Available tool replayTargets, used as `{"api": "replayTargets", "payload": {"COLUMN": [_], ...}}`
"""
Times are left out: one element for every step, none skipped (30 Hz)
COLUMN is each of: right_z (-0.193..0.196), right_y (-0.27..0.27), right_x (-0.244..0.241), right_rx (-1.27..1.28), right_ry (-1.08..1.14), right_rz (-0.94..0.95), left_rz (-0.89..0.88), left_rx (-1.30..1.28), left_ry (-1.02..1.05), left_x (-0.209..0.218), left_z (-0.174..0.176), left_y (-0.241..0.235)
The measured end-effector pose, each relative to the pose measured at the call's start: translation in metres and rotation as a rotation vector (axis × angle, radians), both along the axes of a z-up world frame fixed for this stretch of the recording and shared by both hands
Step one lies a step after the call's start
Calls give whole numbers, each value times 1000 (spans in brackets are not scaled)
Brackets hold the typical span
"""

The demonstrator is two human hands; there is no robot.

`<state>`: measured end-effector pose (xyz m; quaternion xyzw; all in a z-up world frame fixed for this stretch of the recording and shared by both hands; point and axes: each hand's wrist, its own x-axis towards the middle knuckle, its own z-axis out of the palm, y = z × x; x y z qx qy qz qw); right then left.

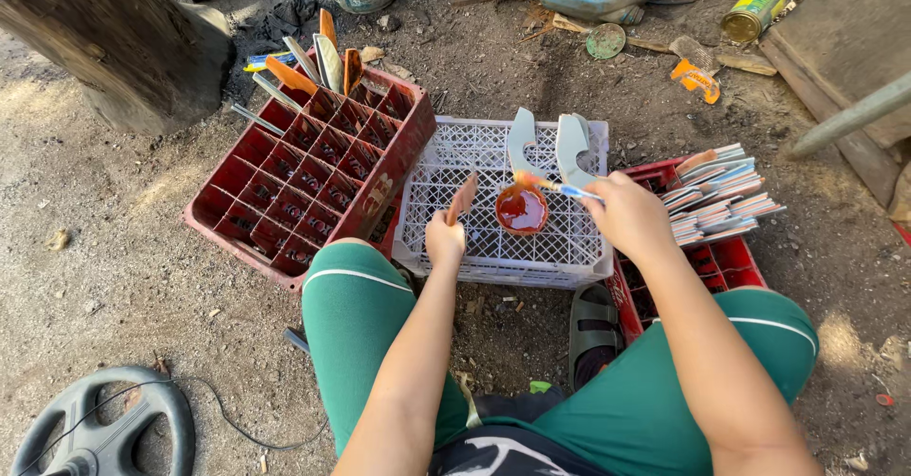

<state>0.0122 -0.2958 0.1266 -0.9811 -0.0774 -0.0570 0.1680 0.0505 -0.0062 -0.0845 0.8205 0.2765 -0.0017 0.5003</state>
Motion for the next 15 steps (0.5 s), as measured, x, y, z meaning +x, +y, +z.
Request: {"api": "replayTargets", "payload": {"right_z": [1, -1, -7, -14, -23, -34, -45, -53, -61, -69, -76, -83, -89, -95, -100], "right_y": [0, 1, 5, 7, 8, 8, 3, 0, -4, -8, -11, -15, -18, -21, -23], "right_x": [-8, -15, -21, -25, -26, -29, -34, -34, -32, -31, -30, -30, -27, -27, -28], "right_rx": [69, 123, 176, 226, 131, 36, -59, -20, 18, 55, 45, 34, 24, -18, -59], "right_ry": [-54, -101, -148, -195, -128, -52, 23, 26, 29, 32, 43, 52, 60, 57, 55], "right_rz": [-18, -33, -48, -61, -53, -44, -36, -57, -79, -100, -92, -87, -82, -75, -67], "left_rz": [5, 11, 15, 21, 27, 1, -25, -55, -107, -158, -210, -254, -298, -339, -352], "left_rx": [-85, -172, -201, -234, -267, -434, -602, -762, -795, -829, -863, -865, -866, -867, -849], "left_ry": [-47, -96, -175, -254, -332, -359, -385, -416, -405, -394, -383, -356, -328, -296, -271], "left_x": [-2, -3, -3, -4, -5, -8, -7, -4, -7, -9, -11, -11, -10, -11, -14], "left_z": [2, 8, 14, 23, 33, 43, 56, 71, 84, 95, 105, 113, 118, 119, 118], "left_y": [0, -1, 0, -1, -4, -8, -12, -12, -13, -17, -19, -19, -18, -15, -13]}}
